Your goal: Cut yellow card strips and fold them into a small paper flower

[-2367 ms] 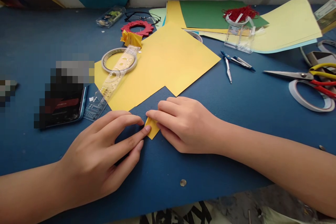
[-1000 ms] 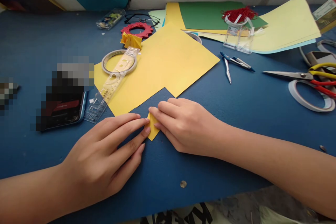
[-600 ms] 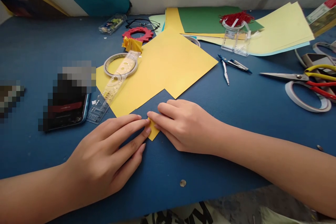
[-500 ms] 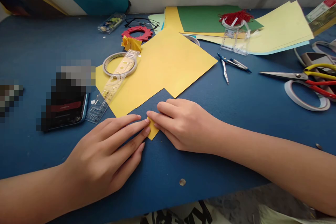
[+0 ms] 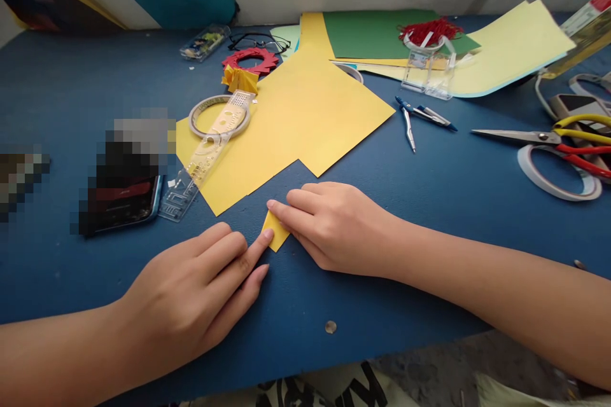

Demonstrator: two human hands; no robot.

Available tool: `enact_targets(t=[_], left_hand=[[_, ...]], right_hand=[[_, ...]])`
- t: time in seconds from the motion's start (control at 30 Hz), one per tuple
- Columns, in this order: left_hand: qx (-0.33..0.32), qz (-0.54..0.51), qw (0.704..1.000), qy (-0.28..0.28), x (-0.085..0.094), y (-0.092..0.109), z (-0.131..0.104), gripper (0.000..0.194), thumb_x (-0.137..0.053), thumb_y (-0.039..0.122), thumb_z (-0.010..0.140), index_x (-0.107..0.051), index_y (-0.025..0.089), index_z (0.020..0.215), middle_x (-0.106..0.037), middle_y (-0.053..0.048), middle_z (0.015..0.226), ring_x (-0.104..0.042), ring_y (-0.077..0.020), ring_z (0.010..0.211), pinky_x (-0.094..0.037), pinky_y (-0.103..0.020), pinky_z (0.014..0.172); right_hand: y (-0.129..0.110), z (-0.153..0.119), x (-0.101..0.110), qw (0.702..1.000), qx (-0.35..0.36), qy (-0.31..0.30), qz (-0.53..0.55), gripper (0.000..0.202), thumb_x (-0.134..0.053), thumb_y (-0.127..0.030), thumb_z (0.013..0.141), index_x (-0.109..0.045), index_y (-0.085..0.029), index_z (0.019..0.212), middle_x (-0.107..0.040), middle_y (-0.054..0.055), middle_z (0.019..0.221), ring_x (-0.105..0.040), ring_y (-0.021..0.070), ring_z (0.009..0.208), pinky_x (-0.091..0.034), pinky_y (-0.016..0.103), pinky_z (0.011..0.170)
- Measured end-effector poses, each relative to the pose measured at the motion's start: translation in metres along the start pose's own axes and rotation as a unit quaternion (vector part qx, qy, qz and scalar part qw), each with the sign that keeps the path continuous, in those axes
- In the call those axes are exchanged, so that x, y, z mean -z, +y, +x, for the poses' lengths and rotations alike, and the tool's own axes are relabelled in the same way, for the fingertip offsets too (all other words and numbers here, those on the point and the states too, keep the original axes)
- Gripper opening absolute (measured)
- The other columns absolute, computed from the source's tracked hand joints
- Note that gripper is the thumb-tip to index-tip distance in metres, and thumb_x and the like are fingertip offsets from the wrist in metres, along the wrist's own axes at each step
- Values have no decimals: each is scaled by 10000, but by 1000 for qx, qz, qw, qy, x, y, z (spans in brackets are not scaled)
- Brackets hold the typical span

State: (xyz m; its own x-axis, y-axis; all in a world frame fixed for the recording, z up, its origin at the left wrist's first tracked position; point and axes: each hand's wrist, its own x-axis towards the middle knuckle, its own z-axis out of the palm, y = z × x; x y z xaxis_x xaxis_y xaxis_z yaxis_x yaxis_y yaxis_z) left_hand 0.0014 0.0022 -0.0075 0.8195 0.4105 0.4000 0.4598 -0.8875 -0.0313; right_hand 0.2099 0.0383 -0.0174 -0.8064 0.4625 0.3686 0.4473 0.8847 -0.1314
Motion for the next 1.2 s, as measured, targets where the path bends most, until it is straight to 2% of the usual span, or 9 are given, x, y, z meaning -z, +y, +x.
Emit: enact_targets(t=[0.13, 0.2, 0.4, 0.63, 0.77, 0.9, 1.03, 1.2], left_hand=[[-11, 8, 1000, -4, 0, 0, -2, 187, -558, 76, 818, -674, -30, 918, -630, -114, 692, -483, -180, 577, -447, -323, 468], [-8, 22, 1000, -11, 0, 1, -5, 220, -559, 99, 826, -665, -33, 966, -616, -95, 661, -498, -183, 562, -437, -322, 452], [23, 64, 996, -52, -3, 8, -10, 389, -485, 285, 901, -627, -15, 1102, -549, -37, 580, -501, -174, 487, -328, -303, 367], [21, 71, 986, -152, 3, 13, -11, 616, -200, 390, 950, -544, -45, 1219, -571, -95, 658, -508, -202, 530, -287, -313, 410], [-10, 89, 973, -214, 10, 13, -8, 728, -165, 478, 918, -498, -71, 1259, -568, -113, 667, -475, -192, 515, -258, -318, 419], [-34, 110, 965, -234, 15, 12, -5, 834, -149, 580, 889, -497, -83, 1257, -543, -104, 626, -430, -180, 483, -220, -321, 414], [-38, 116, 961, -249, 17, 14, -3, 873, -165, 630, 875, -534, -81, 1221, -541, -109, 620, -411, -177, 472, -208, -323, 414], [-48, 118, 957, -261, 19, 14, -1, 850, -220, 643, 868, -586, -64, 1163, -522, -98, 598, -407, -177, 466, -206, -319, 413]], right_hand=[[1, 0, 1, 1000, 9, 1, -16, 279, -432, -136, 897, -607, -33, 1089, -602, 77, 751, -468, 154, 612, -433, 294, 574], [0, 1, 1, 999, 19, 5, -32, 274, -430, -131, 899, -599, -35, 1092, -614, 76, 756, -477, 153, 608, -437, 299, 571], [-1, -1, 2, 998, 55, 8, -22, 233, -429, -106, 897, -600, -39, 1041, -615, 66, 734, -476, 154, 626, -398, 295, 553], [7, 0, 2, 995, 43, -9, 86, 212, -444, -112, 887, -601, -120, 1029, -583, 24, 723, -417, 127, 614, -359, 265, 577], [10, 2, 3, 998, 41, -12, 45, 231, -428, -128, 891, -616, -134, 1025, -572, 21, 702, -416, 133, 609, -337, 271, 559], [7, 5, 4, 999, 31, 9, 5, 236, -413, -138, 897, -629, -127, 993, -591, 37, 715, -442, 144, 635, -337, 285, 578], [4, 8, 5, 995, 41, -23, 83, 243, -423, -108, 873, -634, -148, 987, -555, 14, 658, -411, 135, 613, -296, 281, 582], [8, 12, 7, 979, -1, -60, 195, 347, -416, -9, 834, -639, -192, 1026, -604, 1, 718, -418, 126, 663, -287, 299, 669]])
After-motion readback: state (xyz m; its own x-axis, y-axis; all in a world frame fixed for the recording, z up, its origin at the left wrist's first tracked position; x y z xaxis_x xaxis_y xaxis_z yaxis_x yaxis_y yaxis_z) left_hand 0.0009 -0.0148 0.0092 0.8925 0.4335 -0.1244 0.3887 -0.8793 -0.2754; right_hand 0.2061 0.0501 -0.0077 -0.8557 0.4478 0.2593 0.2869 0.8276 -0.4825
